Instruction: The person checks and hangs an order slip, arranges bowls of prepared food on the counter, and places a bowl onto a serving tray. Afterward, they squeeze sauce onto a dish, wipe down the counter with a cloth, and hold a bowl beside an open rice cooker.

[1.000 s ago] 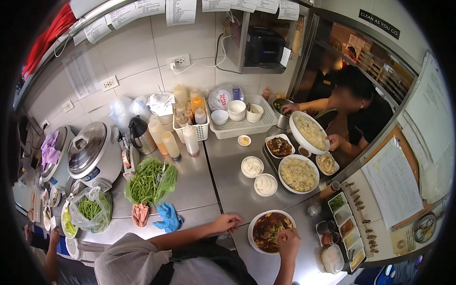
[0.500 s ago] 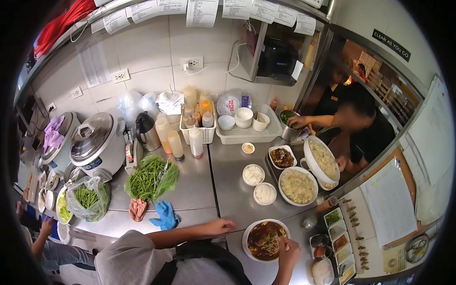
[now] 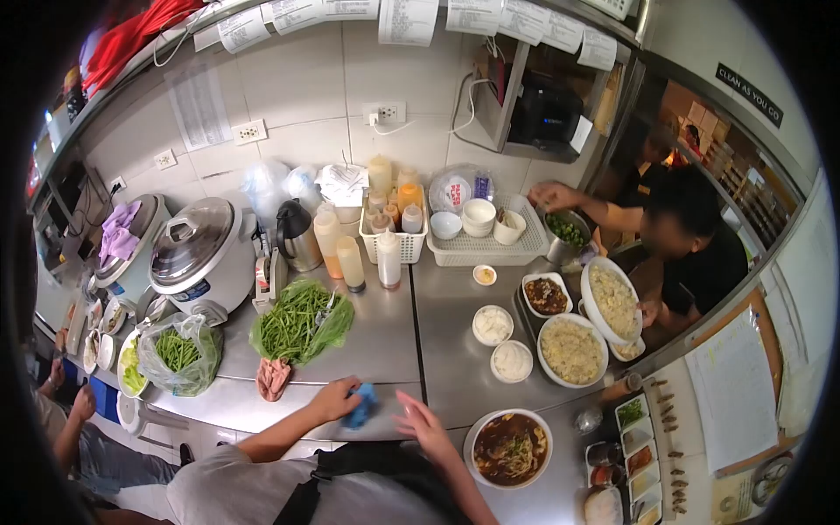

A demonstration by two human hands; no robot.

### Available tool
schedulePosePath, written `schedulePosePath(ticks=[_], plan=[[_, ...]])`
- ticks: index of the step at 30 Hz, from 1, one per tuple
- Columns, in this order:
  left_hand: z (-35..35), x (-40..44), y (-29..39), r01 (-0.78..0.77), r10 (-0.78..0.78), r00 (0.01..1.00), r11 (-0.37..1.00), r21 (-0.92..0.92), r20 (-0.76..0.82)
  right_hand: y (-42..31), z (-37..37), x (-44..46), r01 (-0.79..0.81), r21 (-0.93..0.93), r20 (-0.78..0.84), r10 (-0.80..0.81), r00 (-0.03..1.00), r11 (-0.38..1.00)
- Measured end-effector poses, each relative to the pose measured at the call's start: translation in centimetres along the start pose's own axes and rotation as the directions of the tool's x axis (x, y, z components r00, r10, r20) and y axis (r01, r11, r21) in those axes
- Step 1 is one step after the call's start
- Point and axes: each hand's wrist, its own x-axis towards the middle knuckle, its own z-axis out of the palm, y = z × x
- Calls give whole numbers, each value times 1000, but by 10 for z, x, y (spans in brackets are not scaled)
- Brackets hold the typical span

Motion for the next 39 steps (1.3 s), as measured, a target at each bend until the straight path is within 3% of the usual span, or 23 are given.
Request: schedulePosePath(ticks=[1, 3, 6, 9, 12, 14, 16, 17, 18, 19, 21, 22, 23, 25, 27, 29, 30, 31, 32, 35, 36, 37, 39], plan=[[5, -2, 18, 8, -17, 999, 983, -186, -47, 22, 9, 19, -4, 62, 0, 4, 1000, 998], [60, 19, 4, -193, 102, 906, 963, -188, -411, 55, 16, 59, -9, 159, 19, 6, 1000, 987], [87, 38, -8, -190, -80, 935, 712, -676, -347, 75, 8, 91, -46, 411, 172, -28, 985, 910], [79, 36, -10, -179, -59, 967, 530, -829, -247, 71, 14, 88, -127, 379, 137, 81, 987, 916], [76, 35, -25, -251, 8, 843, 890, -381, -537, 38, 39, 77, -185, 273, 100, 163, 981, 944], [33, 24, -1, -136, -27, 943, 876, -462, -331, 9, 58, 62, -256, 164, -118, 277, 954, 953], [18, 22, 6, -115, -35, 952, 881, -459, -305, 22, 32, 78, -139, -465, 16, 165, 986, 875], [6, 33, -3, -132, 104, 950, 989, -74, -296, 21, 20, 63, 65, -553, 17, -67, 998, 831], [-2, 42, -9, -164, 251, 935, 933, 321, -249, 15, 12, 40, 246, -646, 47, -284, 958, 722], [-6, 38, -4, -21, 150, 967, 853, 521, -207, 4, 5, 17, 396, -733, 115, -473, 874, 553], [1, 46, -32, -61, 425, 855, 653, 755, -298, -37, -20, -49, 290, -667, -73, -447, 892, 687], [2, 49, -26, -153, 434, 855, 732, 664, -282, -57, -33, -84, 230, -598, -204, -424, 883, 768], [4, 55, -14, -232, 439, 856, 799, 554, -274, -31, -72, -103, 344, -506, -369, -559, 743, 791], [18, 64, 6, -341, 372, 914, 921, 190, -164, -10, -136, -155, 277, -485, -740, -558, 376, 829], [53, 76, 26, -326, 340, 940, 923, -203, 38, 25, -183, -183, -43, -435, -890, -423, 171, 899], [96, 79, 39, -369, 436, 888, 865, -339, 147, 107, -229, -196, 126, -206, -867, -241, 437, 970], [111, 86, 49, -445, 514, 843, 832, -331, 158, 110, -216, -192, -15, -262, -814, -212, 541, 965], [134, 95, 46, -388, 483, 856, 836, -387, 184, 122, -209, -190, 80, -254, -723, -244, 647, 964], [129, 94, 68, -360, 481, 848, 831, -425, 222, 116, -199, -184, 72, -134, -655, -143, 742, 988], [105, 114, 116, -360, 496, 844, 807, -467, 205, 135, -196, -158, 181, -343, -699, -380, 606, 922], [85, 129, 135, -440, 533, 833, 803, -401, 152, 136, -193, -157, 229, -127, -739, -246, 627, 965], [62, 138, 155, -500, 562, 818, 800, -331, 123, 131, -183, -154, 198, -65, -812, -167, 560, 978], [17, 169, 194, -658, 661, 748, 723, -210, -64, 114, -161, -152, 305, -5, -808, -183, 560, 952]])
